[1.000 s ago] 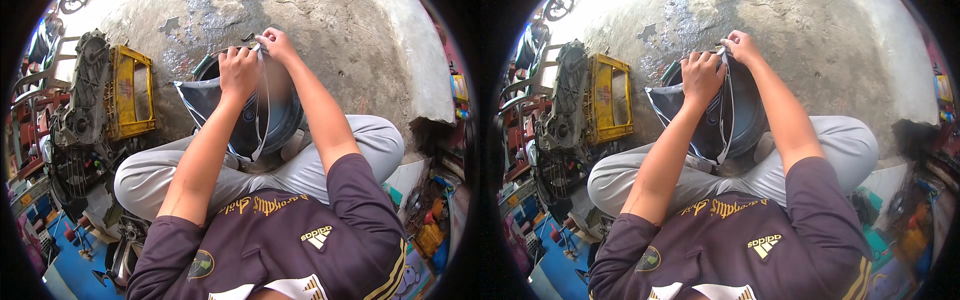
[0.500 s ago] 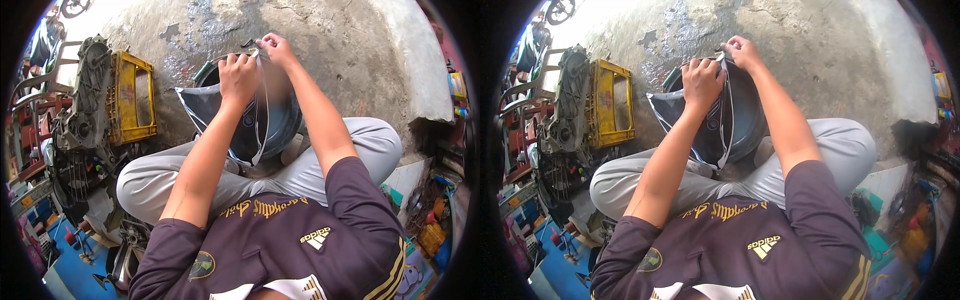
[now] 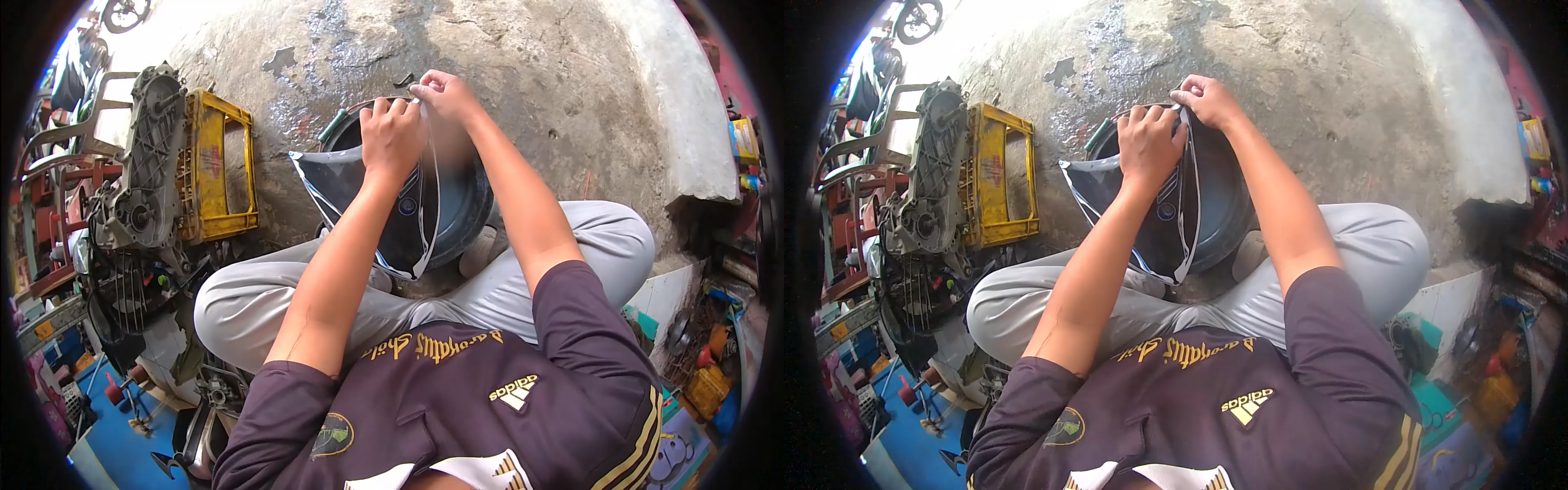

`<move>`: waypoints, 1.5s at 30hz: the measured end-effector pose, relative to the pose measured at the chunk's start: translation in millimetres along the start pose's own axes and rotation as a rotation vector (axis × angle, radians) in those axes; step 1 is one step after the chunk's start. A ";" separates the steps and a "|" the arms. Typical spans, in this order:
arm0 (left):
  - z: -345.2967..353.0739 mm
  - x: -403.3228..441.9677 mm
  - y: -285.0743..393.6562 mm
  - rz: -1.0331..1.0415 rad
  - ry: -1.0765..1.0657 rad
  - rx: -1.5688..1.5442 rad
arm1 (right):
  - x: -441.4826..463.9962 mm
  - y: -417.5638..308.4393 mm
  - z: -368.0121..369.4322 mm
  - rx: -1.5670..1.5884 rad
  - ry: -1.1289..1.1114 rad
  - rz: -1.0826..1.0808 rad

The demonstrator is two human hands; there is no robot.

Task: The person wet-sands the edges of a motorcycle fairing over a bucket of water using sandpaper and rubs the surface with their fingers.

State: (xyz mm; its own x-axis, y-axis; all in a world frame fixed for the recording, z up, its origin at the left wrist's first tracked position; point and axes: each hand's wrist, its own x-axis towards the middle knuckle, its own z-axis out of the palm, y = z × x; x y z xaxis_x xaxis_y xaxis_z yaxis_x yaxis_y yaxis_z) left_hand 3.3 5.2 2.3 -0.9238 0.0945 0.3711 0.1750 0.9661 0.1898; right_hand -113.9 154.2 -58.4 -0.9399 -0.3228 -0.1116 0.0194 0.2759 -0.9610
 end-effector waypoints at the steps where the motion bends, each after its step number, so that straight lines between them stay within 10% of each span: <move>1: 0.2 0.5 -0.4 0.002 0.009 -0.007 | -0.8 -1.6 1.2 -0.064 0.007 -0.011; 23: -1.1 -0.1 0.2 0.003 -0.003 -0.011 | 3.8 3.3 -0.9 -0.094 -0.006 0.022; 29: -4.5 0.5 2.4 0.008 0.005 -0.002 | 5.4 8.1 -2.8 -0.022 0.325 0.102; 35: -4.1 0.0 1.4 0.002 -0.003 -0.012 | -0.4 5.3 -1.3 0.009 -0.028 0.022; 37: -2.2 -1.6 0.8 -0.001 -0.009 -0.001 | 4.1 3.5 5.3 -0.529 0.305 -0.258; 41: -1.8 0.5 1.5 0.006 -0.003 0.029 | 6.0 6.7 -4.7 -0.114 0.306 0.126; 45: -0.8 0.2 0.1 0.000 -0.001 -0.012 | -1.2 5.7 2.2 -0.016 0.242 -0.117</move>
State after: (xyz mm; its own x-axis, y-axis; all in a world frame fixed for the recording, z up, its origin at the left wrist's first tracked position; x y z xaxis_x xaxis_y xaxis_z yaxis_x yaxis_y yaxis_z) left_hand 3.4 5.1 3.1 -0.9242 0.0947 0.3701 0.1789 0.9633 0.2003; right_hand -111.9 154.1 -64.3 -0.9896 -0.1280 0.0660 -0.0982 0.2646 -0.9593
